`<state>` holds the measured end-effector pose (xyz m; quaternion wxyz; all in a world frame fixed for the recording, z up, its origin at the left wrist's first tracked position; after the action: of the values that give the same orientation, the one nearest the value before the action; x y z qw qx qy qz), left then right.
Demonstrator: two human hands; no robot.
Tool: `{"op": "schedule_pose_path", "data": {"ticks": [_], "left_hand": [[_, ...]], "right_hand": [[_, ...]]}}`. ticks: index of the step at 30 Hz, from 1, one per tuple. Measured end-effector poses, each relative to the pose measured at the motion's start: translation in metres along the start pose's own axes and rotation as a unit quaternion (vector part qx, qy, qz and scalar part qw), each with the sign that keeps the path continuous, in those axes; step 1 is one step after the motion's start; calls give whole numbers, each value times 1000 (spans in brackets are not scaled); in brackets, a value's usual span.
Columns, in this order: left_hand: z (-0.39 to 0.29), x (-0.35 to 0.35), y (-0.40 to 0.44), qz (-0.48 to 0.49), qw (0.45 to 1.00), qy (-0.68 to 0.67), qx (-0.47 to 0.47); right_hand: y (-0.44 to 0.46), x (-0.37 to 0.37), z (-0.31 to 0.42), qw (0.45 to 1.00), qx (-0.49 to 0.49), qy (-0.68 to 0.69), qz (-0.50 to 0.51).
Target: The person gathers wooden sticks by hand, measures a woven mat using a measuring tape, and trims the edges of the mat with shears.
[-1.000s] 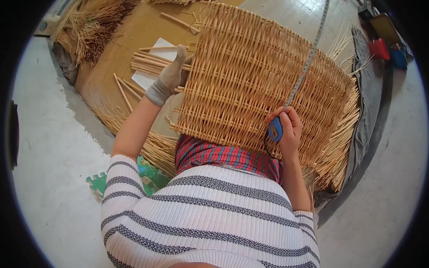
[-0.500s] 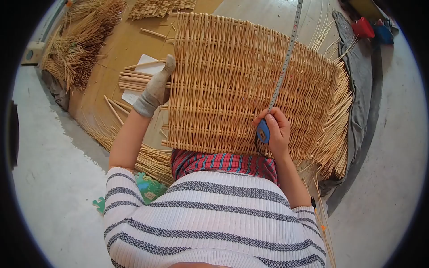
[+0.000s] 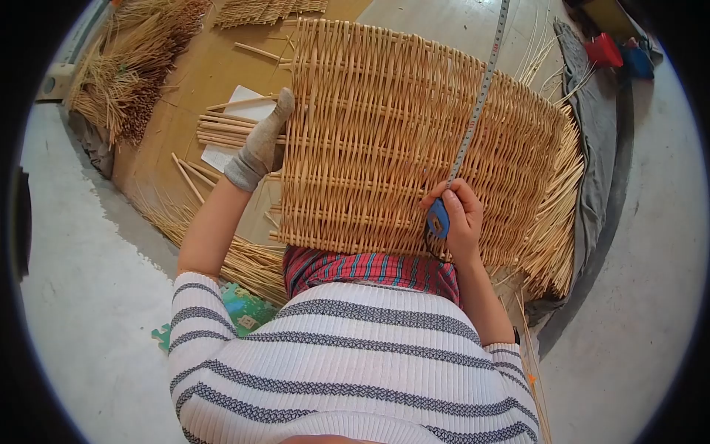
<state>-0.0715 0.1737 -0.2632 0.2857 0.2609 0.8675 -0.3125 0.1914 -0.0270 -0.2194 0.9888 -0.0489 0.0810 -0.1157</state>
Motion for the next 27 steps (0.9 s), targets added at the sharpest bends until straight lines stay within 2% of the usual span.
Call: {"op": "schedule_pose_path", "data": {"ticks": [5, 7, 11, 14, 17, 23, 25, 27], "left_hand": [[-4, 6, 0, 9, 1000, 20, -22], [-1, 14, 4, -2, 993, 118, -18], [-6, 3, -1, 4, 994, 104, -32], [-2, 9, -1, -17, 995, 98, 6], [5, 33, 11, -3, 994, 111, -12], [-14, -6, -10, -52, 990, 117, -59], [-14, 2, -1, -11, 965, 229, -126], [-13, 4, -2, -1, 967, 229, -114]], "right_hand": [[2, -3, 5, 1000, 17, 8, 6], [3, -3, 5, 1000, 24, 6, 18], [3, -3, 6, 999, 29, 9, 23], [2, -5, 8, 1000, 23, 7, 8], [2, -6, 7, 1000, 20, 7, 2], [3, -5, 7, 1000, 28, 4, 8], [3, -5, 7, 1000, 27, 13, 4], [3, -5, 7, 1000, 29, 6, 2]]}}
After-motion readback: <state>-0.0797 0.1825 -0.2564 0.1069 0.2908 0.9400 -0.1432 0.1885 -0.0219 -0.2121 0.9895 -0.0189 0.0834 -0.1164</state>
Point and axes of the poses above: each hand's wrist, its own y-axis towards the middle knuckle, its own x-axis out of the back of the hand, z = x × y, the point moved 7 cm from there along y, towards the middle knuckle
